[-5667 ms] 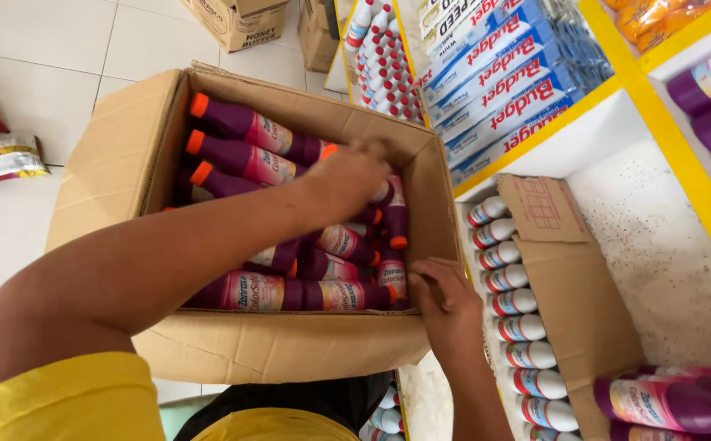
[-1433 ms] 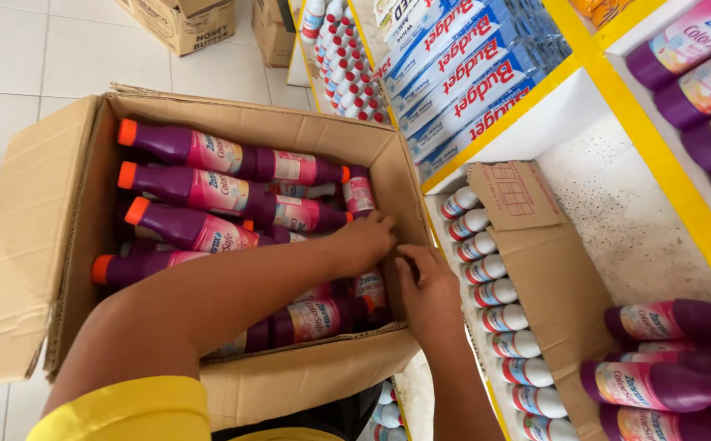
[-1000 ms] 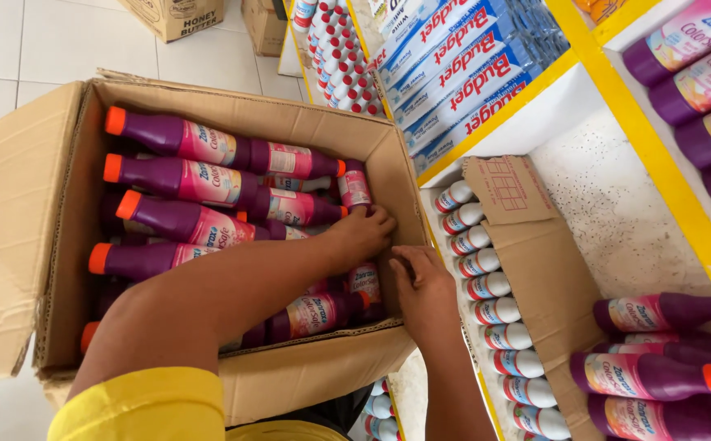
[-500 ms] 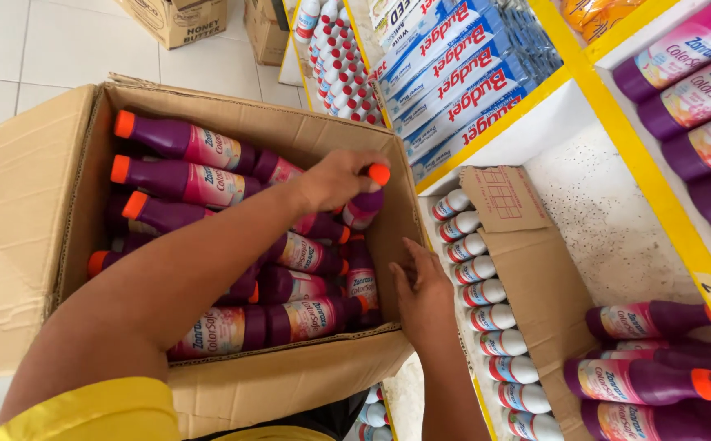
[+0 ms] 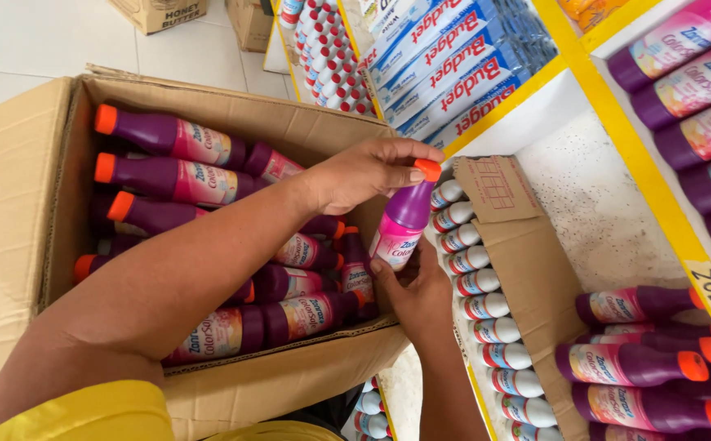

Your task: The person is taking bottles of cleaning liquid from a cardboard box and placing them onto grocery store shelves.

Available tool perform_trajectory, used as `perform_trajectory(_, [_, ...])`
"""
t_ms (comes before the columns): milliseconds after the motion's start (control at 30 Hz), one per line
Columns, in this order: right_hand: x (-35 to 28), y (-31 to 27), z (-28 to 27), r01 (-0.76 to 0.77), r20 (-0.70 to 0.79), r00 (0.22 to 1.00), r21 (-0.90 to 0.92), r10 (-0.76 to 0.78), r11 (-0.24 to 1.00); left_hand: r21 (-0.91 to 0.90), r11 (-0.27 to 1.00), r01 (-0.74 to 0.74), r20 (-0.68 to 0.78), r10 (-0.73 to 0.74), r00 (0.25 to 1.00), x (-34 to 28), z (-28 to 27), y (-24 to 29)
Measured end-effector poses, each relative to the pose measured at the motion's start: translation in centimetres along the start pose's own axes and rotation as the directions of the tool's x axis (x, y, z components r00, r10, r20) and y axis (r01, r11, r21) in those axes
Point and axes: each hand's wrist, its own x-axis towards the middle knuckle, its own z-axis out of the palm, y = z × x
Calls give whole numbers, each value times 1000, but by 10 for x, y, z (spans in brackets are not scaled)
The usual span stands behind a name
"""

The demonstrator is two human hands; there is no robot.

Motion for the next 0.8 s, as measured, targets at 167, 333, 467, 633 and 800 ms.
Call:
perform_trajectory(167, [-3,27,4,129,-95,990,258,-108,957,95,995,-2,-63,8,998,-4,20,-6])
perform_trajectory(333, [0,56,3,101,-219,976,443,-2,891,386,914,123,-101,-91,991,-17,43,-22])
perform_trajectory(467, [-10,60,-14,204,-270,962,586,-48,784,565,824,46,-91,7,996,-16,76,-30])
perform_trajectory(633, [-19,71,-42,168,-309,949,653,58,738,616,786,61,-65,-26,998,-2,120,-28])
perform_trajectory(800, [-26,100,-65,299,-549,831,315,-83,901,601,795,-77,24,78,997,28,165,-65])
